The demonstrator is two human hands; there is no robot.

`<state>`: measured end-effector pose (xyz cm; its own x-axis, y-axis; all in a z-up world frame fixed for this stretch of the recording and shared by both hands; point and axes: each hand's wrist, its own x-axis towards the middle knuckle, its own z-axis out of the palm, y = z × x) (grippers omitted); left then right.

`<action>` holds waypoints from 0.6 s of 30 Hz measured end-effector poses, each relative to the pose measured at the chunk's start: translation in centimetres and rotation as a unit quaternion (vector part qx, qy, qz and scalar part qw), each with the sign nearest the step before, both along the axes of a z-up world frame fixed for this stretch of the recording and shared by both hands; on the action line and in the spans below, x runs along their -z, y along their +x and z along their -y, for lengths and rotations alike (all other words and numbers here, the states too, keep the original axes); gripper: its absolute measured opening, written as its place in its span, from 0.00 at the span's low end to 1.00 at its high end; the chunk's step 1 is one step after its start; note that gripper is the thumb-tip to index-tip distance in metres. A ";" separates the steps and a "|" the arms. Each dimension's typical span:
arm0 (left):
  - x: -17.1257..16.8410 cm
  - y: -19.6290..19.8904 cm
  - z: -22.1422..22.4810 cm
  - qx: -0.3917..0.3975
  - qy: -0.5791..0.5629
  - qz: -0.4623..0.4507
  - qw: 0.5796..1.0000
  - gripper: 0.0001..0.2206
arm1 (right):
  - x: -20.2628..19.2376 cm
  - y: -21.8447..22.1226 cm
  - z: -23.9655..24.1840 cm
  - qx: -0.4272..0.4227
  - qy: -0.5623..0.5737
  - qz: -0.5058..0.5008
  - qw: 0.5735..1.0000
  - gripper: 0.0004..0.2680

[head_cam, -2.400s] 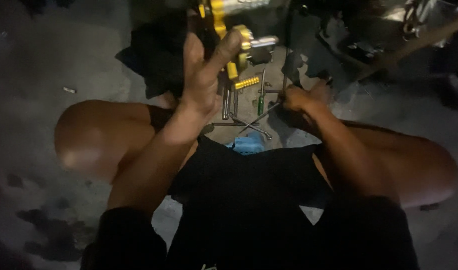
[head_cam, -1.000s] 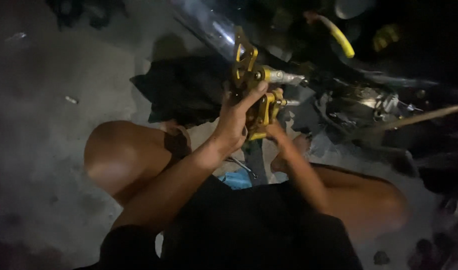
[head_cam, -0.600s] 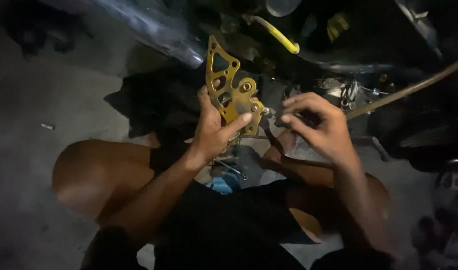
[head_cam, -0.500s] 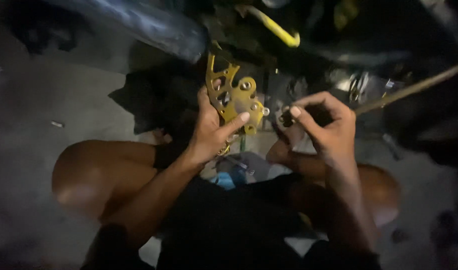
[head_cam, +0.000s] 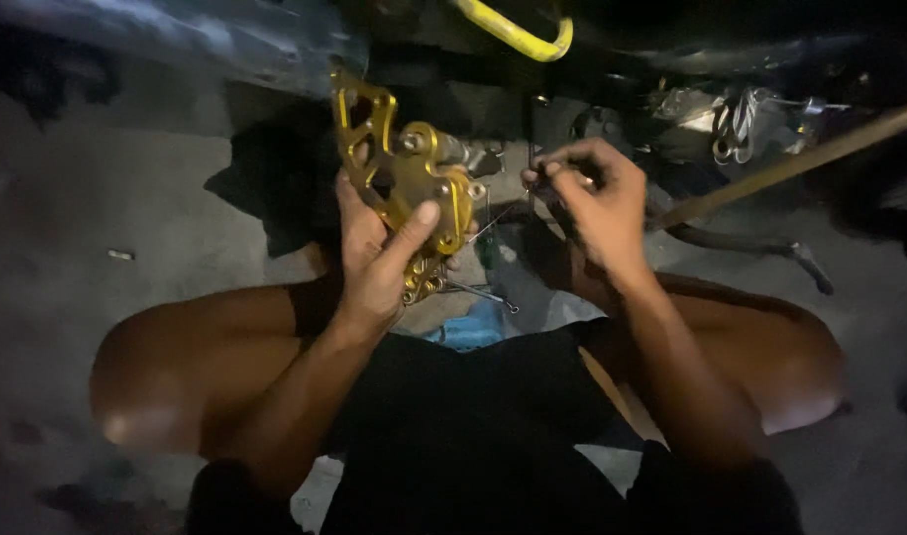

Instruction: Assembling a motorcycle rearset footrest component using an allen key

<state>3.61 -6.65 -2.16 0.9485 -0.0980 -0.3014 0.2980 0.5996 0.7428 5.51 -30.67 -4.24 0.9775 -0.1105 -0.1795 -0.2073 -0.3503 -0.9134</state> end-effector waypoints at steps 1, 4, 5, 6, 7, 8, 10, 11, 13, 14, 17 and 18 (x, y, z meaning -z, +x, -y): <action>-0.5 0.0 -0.1 0.001 -0.002 0.000 1.000 0.31 | 2.4 0.0 -0.1 0.001 -0.002 0.000 1.000 0.03; -2.0 -0.2 -0.6 -0.066 0.018 -0.035 0.997 0.28 | 10.7 -1.6 -0.3 -0.066 -0.046 -0.058 0.995 0.07; -2.7 -0.5 -0.8 -0.082 0.029 -0.046 0.995 0.27 | 14.2 -3.0 -0.2 -0.132 -0.111 -0.097 0.980 0.07; -3.4 -0.5 -1.1 -0.100 0.040 -0.052 0.993 0.25 | 17.7 -3.8 0.0 -0.198 -0.176 -0.129 0.956 0.07; -3.8 -0.9 -1.1 -0.103 0.038 -0.047 0.993 0.25 | 19.8 -4.5 -0.2 -0.200 -0.179 -0.123 0.955 0.07; -4.2 -1.2 -1.2 -0.107 0.040 -0.059 0.992 0.25 | 21.8 -5.3 -0.4 -0.231 -0.198 -0.143 0.942 0.09; -3.4 -1.9 -1.9 -0.114 0.040 -0.068 0.990 0.25 | 23.8 -5.9 -1.9 -0.264 -0.219 -0.160 0.926 0.11; -2.3 -2.2 -2.5 -0.107 0.039 -0.064 0.991 0.25 | 23.7 -5.7 -3.4 -0.285 -0.238 -0.110 0.922 0.11; -2.0 -2.7 -3.3 -0.109 0.041 -0.061 0.991 0.26 | 24.3 -5.8 -5.6 -0.312 -0.255 -0.057 0.913 0.12; -2.7 -3.0 -3.4 -0.117 0.072 -0.063 0.989 0.30 | 25.1 -6.1 -6.5 -0.322 -0.258 -0.048 0.910 0.12; -2.7 -3.6 -3.5 -0.129 0.092 -0.081 0.984 0.36 | 27.8 -7.5 -8.3 -0.339 -0.270 -0.029 0.901 0.15; -2.4 -3.8 -3.5 -0.133 0.078 -0.099 0.983 0.39 | 28.6 -8.0 -8.6 -0.347 -0.279 -0.021 0.895 0.16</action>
<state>-0.16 -3.16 0.26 0.8559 0.2072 -0.4739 0.2942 0.5585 0.7756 -2.44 -22.10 -32.88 0.8389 0.4375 -0.3238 0.2071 -0.8067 -0.5535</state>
